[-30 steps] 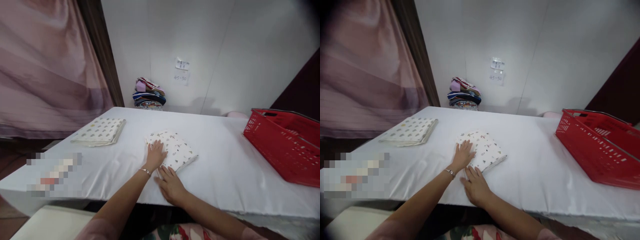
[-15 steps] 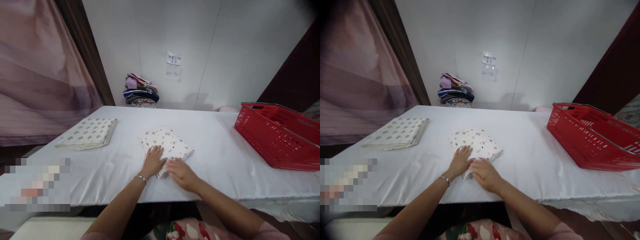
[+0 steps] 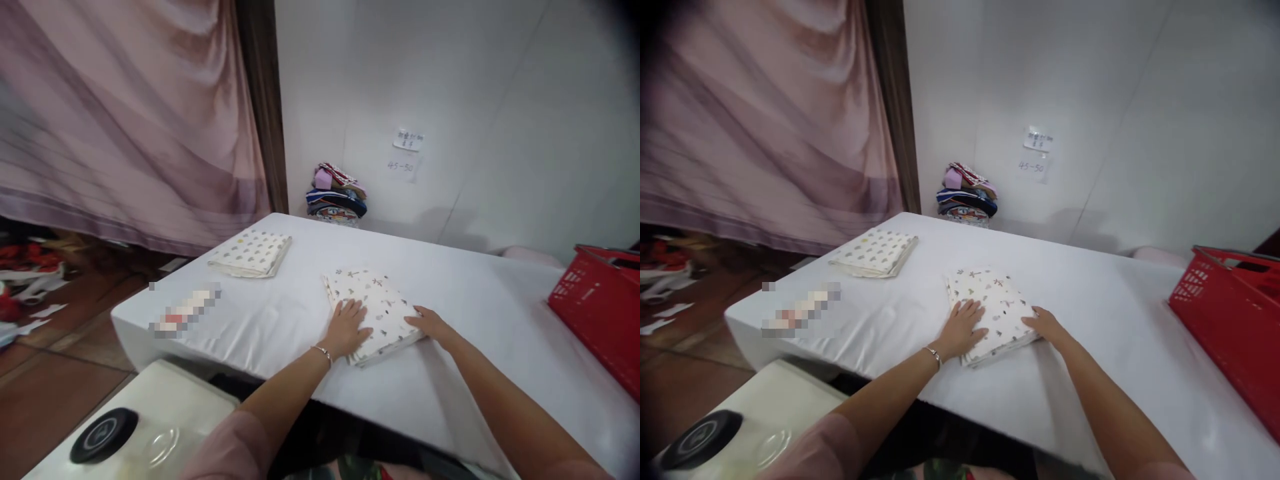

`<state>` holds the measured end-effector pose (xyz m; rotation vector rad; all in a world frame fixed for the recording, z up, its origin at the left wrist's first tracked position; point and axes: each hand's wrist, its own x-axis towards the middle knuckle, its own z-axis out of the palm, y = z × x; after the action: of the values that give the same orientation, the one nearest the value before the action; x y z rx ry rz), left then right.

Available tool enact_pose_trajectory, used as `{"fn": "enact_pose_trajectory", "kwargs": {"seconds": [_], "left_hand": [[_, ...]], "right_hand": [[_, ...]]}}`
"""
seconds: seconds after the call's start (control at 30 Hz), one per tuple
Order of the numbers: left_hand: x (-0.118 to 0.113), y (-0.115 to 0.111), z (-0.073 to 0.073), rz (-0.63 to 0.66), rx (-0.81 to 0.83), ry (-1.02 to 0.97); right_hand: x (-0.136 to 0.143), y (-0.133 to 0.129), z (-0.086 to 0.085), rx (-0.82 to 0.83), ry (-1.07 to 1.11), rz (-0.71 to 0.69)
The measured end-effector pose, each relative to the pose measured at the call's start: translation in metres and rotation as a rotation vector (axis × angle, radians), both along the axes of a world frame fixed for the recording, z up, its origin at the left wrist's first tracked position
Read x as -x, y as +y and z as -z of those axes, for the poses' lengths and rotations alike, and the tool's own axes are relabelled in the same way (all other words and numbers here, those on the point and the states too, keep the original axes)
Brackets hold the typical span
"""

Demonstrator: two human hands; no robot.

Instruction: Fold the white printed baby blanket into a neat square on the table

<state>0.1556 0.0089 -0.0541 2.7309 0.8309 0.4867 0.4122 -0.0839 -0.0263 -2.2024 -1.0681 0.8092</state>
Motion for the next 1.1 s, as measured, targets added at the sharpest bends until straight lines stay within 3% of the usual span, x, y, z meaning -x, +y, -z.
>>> {"fn": "enact_pose_trajectory", "kwargs": {"seconds": [0.1,0.2,0.3,0.37,0.43,0.53,0.63,0.73,0.83,1.0,1.1], "left_hand": [[-0.011,-0.014,0.002,-0.015,0.016,-0.012],[-0.027,-0.034,0.005,0.068,0.028,-0.039],[-0.038,-0.05,0.008,0.152,0.009,-0.069],[-0.037,-0.052,0.011,0.174,-0.008,-0.082],[-0.033,-0.05,0.012,0.201,-0.023,-0.097],[-0.022,-0.042,0.009,0.251,-0.022,-0.11],[-0.011,-0.031,0.002,0.278,0.0,-0.115],[0.002,-0.013,-0.005,0.268,0.009,-0.143],[0.015,0.015,-0.005,0.113,0.0,-0.235],[0.03,0.066,0.001,-0.382,0.093,-0.357],[0.032,0.081,0.0,-0.418,0.235,-0.321]], "right_hand": [[-0.029,0.006,-0.001,-0.121,0.002,-0.014],[-0.061,0.015,-0.006,-0.126,-0.256,0.022],[-0.066,0.023,-0.01,-0.053,-0.484,0.023],[-0.045,0.024,-0.01,-0.086,-0.566,-0.041],[-0.01,0.02,-0.005,-0.203,-0.655,-0.203],[0.047,0.001,0.013,-0.312,-0.659,-0.424],[0.084,-0.023,0.037,-0.262,-0.744,-0.496],[0.095,-0.036,0.055,-0.257,-0.877,-0.524],[0.095,-0.038,0.06,-0.26,-0.97,-0.526],[0.095,-0.036,0.06,-0.263,-1.047,-0.525],[0.094,-0.036,0.063,-0.29,-1.072,-0.517]]}}
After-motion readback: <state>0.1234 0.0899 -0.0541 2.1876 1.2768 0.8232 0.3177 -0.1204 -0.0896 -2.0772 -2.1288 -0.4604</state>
